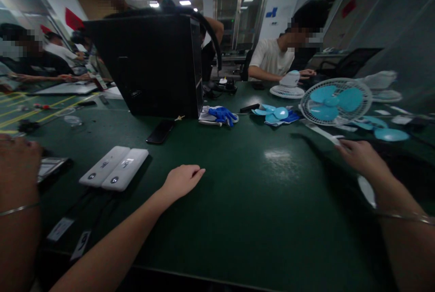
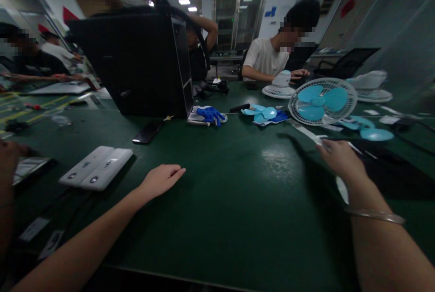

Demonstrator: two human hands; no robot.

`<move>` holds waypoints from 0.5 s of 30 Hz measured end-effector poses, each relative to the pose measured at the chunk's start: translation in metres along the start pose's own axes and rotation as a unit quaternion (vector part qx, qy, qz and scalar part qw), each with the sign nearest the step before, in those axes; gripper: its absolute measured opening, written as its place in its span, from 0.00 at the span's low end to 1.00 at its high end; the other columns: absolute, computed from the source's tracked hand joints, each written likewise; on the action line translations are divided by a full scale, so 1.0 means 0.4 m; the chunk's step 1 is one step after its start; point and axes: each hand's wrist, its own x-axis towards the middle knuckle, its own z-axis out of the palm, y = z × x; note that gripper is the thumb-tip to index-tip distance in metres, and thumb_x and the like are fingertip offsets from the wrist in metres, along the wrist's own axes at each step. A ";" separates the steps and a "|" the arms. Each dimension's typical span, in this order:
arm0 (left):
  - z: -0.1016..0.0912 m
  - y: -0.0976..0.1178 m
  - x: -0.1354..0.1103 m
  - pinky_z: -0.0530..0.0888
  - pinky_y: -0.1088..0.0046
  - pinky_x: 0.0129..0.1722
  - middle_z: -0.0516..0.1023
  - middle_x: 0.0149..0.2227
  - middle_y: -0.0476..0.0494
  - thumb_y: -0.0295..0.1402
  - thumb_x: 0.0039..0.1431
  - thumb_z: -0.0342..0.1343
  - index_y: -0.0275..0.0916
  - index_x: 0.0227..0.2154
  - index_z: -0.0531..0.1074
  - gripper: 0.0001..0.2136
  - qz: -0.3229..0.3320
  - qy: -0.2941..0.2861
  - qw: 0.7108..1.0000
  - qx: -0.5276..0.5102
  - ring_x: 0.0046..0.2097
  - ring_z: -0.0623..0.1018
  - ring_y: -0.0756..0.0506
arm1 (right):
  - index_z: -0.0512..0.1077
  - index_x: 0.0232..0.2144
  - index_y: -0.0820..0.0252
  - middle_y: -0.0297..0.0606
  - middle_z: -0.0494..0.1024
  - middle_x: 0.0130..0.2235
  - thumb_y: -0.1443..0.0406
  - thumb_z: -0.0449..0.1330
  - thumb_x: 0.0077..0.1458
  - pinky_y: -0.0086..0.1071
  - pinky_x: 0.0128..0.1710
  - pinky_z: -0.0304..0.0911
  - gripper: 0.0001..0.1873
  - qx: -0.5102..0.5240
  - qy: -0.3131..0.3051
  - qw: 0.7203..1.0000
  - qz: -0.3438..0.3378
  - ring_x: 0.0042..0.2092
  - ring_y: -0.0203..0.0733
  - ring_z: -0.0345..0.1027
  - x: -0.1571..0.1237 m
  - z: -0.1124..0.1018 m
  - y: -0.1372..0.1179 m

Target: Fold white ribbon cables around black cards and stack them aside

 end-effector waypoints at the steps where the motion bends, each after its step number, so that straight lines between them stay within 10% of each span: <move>1: 0.000 -0.001 -0.001 0.66 0.73 0.30 0.75 0.30 0.48 0.48 0.65 0.38 0.42 0.31 0.71 0.21 0.001 0.000 1.000 -0.001 0.33 0.75 0.46 | 0.60 0.58 0.64 0.60 0.64 0.50 0.48 0.38 0.56 0.57 0.52 0.52 0.36 0.011 0.016 0.999 -0.028 0.55 0.67 0.55 0.002 0.007 -0.048; 9: -0.009 0.015 -0.003 0.66 0.73 0.28 0.78 0.34 0.48 0.48 0.67 0.29 0.42 0.48 0.67 0.25 0.026 0.009 0.978 -0.205 0.28 0.74 0.50 | 0.59 0.60 0.49 0.41 0.63 0.54 0.52 0.47 0.62 0.38 0.44 0.65 0.26 0.159 -0.145 0.926 -0.310 0.48 0.45 0.64 -0.133 0.041 -0.416; 12: -0.003 0.016 0.006 0.65 0.75 0.24 0.78 0.39 0.43 0.49 0.66 0.24 0.40 0.53 0.64 0.29 0.026 -0.068 0.929 -0.362 0.26 0.74 0.51 | 0.61 0.59 0.48 0.40 0.65 0.53 0.54 0.49 0.62 0.40 0.48 0.63 0.24 0.155 -0.197 0.889 -0.383 0.49 0.44 0.63 -0.198 0.048 -0.488; 15: 0.006 0.010 0.010 0.65 0.77 0.24 0.78 0.34 0.44 0.49 0.65 0.40 0.38 0.45 0.69 0.21 0.048 -0.129 0.905 -0.402 0.27 0.73 0.51 | 0.62 0.59 0.50 0.40 0.67 0.53 0.53 0.50 0.61 0.42 0.49 0.63 0.25 0.134 -0.219 0.881 -0.398 0.50 0.45 0.64 -0.220 0.064 -0.511</move>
